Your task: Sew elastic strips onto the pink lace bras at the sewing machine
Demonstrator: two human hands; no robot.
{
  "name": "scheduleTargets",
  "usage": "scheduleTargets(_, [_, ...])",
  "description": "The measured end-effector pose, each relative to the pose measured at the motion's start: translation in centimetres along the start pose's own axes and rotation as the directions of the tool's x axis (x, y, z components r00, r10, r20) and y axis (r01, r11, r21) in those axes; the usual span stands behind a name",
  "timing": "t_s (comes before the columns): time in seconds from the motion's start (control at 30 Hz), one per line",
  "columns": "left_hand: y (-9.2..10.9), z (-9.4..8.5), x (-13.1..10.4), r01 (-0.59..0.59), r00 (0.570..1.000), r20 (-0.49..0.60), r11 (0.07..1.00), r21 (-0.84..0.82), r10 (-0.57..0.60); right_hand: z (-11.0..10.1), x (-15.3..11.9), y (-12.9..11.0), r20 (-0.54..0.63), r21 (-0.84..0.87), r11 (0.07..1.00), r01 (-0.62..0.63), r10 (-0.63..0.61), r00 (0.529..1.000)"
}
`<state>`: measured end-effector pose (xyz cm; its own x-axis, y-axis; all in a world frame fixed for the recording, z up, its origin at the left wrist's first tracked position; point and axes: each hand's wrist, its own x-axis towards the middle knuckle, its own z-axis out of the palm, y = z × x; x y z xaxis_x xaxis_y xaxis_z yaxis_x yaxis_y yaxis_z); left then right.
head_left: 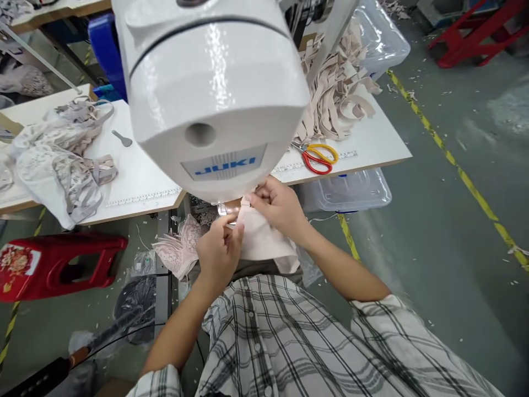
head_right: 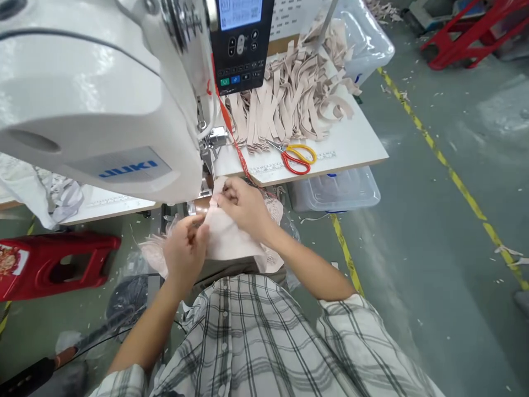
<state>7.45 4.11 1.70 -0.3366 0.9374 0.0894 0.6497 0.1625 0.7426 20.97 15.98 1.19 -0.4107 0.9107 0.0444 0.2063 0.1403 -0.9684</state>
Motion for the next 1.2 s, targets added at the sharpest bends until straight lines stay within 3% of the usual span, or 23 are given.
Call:
scheduleTargets(0.2, [-1.3, -0.3, 1.2, -0.227, 0.973, 0.035, 0.931, 0.285, 0.226, -0.7, 3.5, 0.6, 0.124, -0.1, 0.99, 0.102, -0.089, 0.988])
scheduleTargets(0.4, [-1.4, -0.5, 2.3, -0.313, 0.935, -0.032, 0.866, 0.389, 0.353, -0.2, 5.0, 0.8, 0.105, -0.264, 0.939, 0.22, -0.199, 0.974])
scheduleTargets(0.67, [-1.5, -0.7, 3.0, -0.335, 0.921, -0.04, 0.84, 0.428, 0.388, 0.2, 5.9, 0.2, 0.137, -0.496, 0.848, 0.186, -0.135, 0.981])
scheduleTargets(1.2, [-1.5, -0.7, 3.1, -0.347, 0.915, -0.042, 0.838, 0.422, 0.4, 0.2, 5.6, 0.0, 0.114, -0.471, 0.866, 0.169, -0.13, 0.985])
